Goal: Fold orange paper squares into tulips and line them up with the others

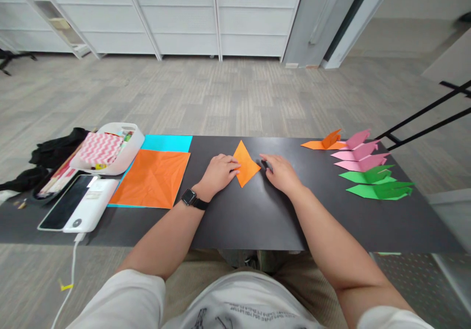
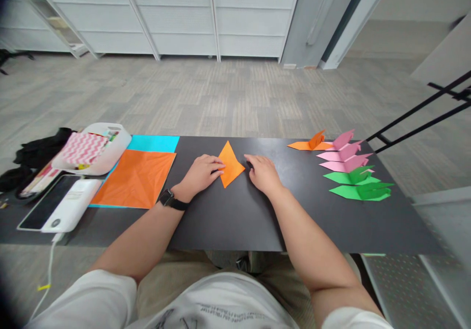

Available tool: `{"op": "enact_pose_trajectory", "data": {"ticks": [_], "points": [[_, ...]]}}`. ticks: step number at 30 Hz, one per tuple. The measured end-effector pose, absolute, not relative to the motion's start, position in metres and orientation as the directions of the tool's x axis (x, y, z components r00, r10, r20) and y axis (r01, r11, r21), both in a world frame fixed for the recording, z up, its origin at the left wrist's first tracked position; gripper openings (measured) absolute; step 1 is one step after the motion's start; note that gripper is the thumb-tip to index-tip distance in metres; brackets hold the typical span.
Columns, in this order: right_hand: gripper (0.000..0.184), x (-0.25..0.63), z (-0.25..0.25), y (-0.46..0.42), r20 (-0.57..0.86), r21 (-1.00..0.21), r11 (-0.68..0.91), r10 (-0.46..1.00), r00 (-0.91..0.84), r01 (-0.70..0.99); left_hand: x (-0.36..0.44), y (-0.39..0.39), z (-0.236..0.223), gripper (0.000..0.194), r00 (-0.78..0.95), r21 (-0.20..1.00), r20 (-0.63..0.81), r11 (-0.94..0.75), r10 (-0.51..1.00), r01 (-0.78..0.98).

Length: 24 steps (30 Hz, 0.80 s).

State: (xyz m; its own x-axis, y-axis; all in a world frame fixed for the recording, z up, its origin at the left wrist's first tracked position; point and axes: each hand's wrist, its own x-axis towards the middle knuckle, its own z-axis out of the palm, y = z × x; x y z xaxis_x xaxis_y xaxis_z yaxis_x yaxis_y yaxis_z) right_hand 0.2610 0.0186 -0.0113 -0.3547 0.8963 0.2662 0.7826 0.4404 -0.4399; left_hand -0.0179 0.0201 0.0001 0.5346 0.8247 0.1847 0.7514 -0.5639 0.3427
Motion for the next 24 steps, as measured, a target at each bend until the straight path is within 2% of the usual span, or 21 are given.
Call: {"op": "enact_pose_trajectory", "data": {"ticks": [4,9,15,21,24], "points": [[0.061,0.2618,-0.0126,0.0200,0.248,-0.448,0.478,0.878,-0.409,0.755,-0.0192,0.0207,-0.0002,0.027,0.555,0.365,0.210,-0.591,0.805,0.720],[0.060,0.2597,-0.0106,0.0204,0.230,-0.466,0.524,0.850,-0.475,0.713,-0.0205,0.0194,-0.0007,0.024,0.546,0.394,0.212,-0.582,0.810,0.711],[0.059,0.2614,-0.0133,0.0261,0.265,-0.495,0.563,0.823,-0.502,0.662,-0.0210,0.0182,-0.0011,0.028,0.553,0.420,0.194,-0.578,0.810,0.699],[0.038,0.2626,-0.0145,0.0283,0.304,-0.511,0.582,0.810,-0.501,0.632,-0.0205,0.0150,0.0009,0.038,0.604,0.423,0.188,-0.619,0.775,0.662],[0.034,0.2619,-0.0149,0.0277,0.299,-0.497,0.581,0.812,-0.501,0.645,-0.0191,0.0115,0.0035,0.039,0.622,0.401,0.187,-0.637,0.761,0.659]]}}
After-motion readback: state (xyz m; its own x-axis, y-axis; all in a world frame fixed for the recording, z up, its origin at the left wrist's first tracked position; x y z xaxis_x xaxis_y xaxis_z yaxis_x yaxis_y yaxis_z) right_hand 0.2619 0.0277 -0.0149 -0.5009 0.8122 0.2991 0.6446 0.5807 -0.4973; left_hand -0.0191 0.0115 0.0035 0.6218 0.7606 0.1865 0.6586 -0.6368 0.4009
